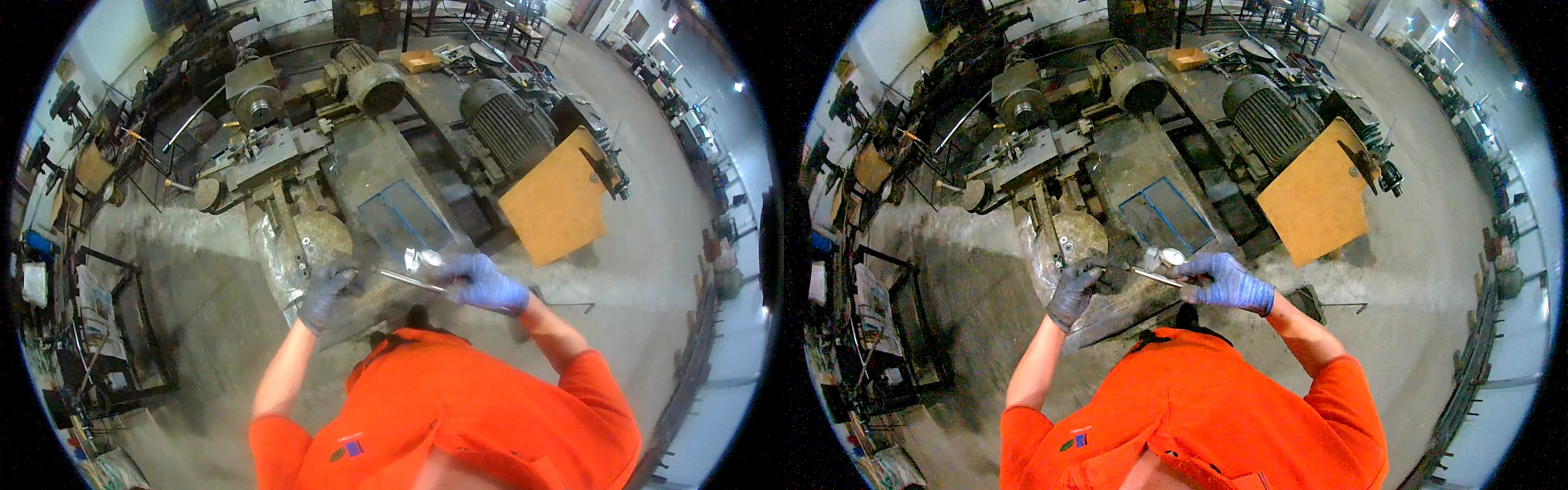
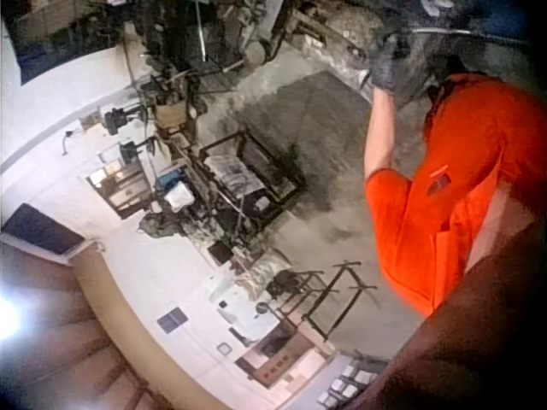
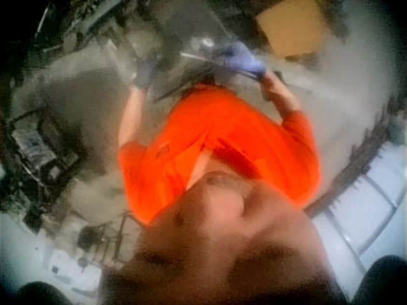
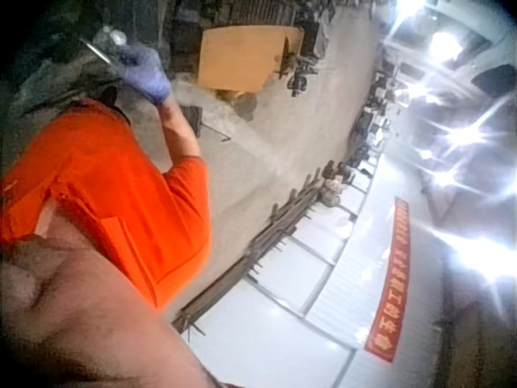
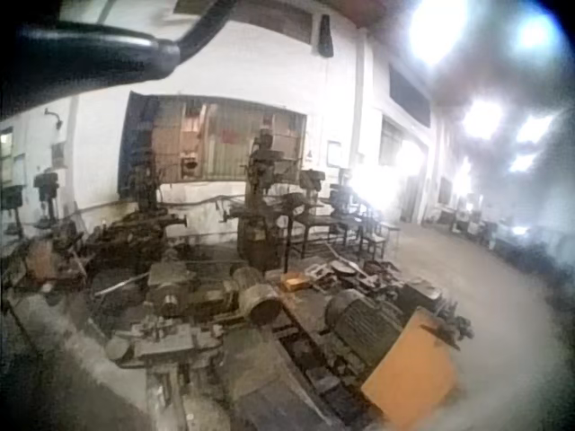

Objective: The person operates a lathe to machine small brass parts, removes them, and measures them with a dial caliper. They then walk to a nearby station and wipe a tray containing parts with a cloth.

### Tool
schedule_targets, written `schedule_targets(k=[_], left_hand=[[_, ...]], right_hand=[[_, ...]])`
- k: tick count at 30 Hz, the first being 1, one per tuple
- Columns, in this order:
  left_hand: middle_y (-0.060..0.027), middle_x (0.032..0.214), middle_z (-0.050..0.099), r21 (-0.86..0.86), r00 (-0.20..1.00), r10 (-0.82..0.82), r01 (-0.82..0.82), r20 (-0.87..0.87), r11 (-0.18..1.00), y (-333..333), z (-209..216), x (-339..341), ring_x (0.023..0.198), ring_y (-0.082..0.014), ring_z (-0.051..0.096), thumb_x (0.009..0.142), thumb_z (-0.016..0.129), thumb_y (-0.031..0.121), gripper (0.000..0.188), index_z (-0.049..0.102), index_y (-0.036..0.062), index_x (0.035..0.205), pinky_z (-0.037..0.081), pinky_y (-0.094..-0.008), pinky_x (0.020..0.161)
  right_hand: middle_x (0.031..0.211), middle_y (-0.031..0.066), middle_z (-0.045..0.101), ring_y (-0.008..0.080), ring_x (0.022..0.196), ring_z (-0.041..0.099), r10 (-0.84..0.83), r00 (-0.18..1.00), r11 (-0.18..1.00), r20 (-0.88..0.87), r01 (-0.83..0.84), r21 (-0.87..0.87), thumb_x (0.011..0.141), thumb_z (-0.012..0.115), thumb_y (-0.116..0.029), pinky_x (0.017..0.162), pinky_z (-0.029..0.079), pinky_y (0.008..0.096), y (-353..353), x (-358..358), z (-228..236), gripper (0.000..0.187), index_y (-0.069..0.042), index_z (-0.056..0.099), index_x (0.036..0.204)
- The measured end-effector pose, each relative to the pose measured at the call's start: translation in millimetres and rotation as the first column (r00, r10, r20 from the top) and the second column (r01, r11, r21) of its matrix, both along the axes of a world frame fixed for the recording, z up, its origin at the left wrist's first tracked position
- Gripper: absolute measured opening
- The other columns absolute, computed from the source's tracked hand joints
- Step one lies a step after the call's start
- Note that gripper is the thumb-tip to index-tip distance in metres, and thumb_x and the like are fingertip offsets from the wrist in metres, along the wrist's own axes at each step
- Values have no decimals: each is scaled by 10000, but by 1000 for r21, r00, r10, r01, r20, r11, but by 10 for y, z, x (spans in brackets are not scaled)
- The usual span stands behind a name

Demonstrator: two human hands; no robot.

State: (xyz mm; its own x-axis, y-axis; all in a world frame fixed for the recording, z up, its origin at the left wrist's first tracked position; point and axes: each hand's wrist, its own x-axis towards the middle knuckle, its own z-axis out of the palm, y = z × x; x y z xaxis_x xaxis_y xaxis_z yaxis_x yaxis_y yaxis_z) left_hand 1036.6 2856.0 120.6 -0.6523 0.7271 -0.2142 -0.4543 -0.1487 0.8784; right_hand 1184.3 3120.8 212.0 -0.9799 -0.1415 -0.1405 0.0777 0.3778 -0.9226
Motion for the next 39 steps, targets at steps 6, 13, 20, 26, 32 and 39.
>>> schedule_targets(k=[6,13,20,26,32,39], left_hand=[[-69,849,581,-11,996,53,-52,76,999,-142,-25,113,740,-171,598,846,555,156,276,557,-30,1050,502,-301,659],[-90,857,592,105,982,137,-151,132,983,-139,-62,215,721,-183,605,822,558,145,232,539,1,1003,514,-328,658],[-114,1073,592,209,923,124,-210,364,955,-94,-11,357,823,-245,641,853,513,176,322,532,-4,1119,540,-387,759],[-145,1001,611,134,962,273,-270,-3,953,-177,-305,640,849,-274,638,872,534,198,300,527,4,1100,543,-396,737],[-146,938,606,333,856,266,-433,443,838,-518,-344,835,863,-283,626,908,498,185,257,530,-17,1064,523,-386,810],[-166,1014,611,392,831,310,-504,462,770,-805,-262,1103,899,-297,625,913,502,226,242,545,12,1017,513,-403,820]], right_hand=[[928,148,611,275,817,600,208,964,940,-164,-150,307,716,714,-292,695,467,360,-135,-45,182,459,-95,612,1118],[1003,176,609,312,884,607,319,944,893,-84,-269,360,714,715,-309,761,476,356,-256,-95,364,467,-95,610,1116],[989,180,617,320,857,611,391,903,857,180,-428,286,699,734,-291,747,479,344,-246,-108,85,471,-105,611,1115],[950,137,631,267,764,597,530,847,818,-30,-502,281,672,727,-225,689,477,367,-285,-111,335,474,-77,609,1106],[1034,161,635,266,924,617,509,830,757,228,-557,342,610,752,-130,812,481,329,-608,-303,119,524,-38,609,1105],[903,151,632,310,790,614,732,681,630,-37,-655,417,595,785,-245,689,501,362,-927,-302,263,547,-76,619,1088]])
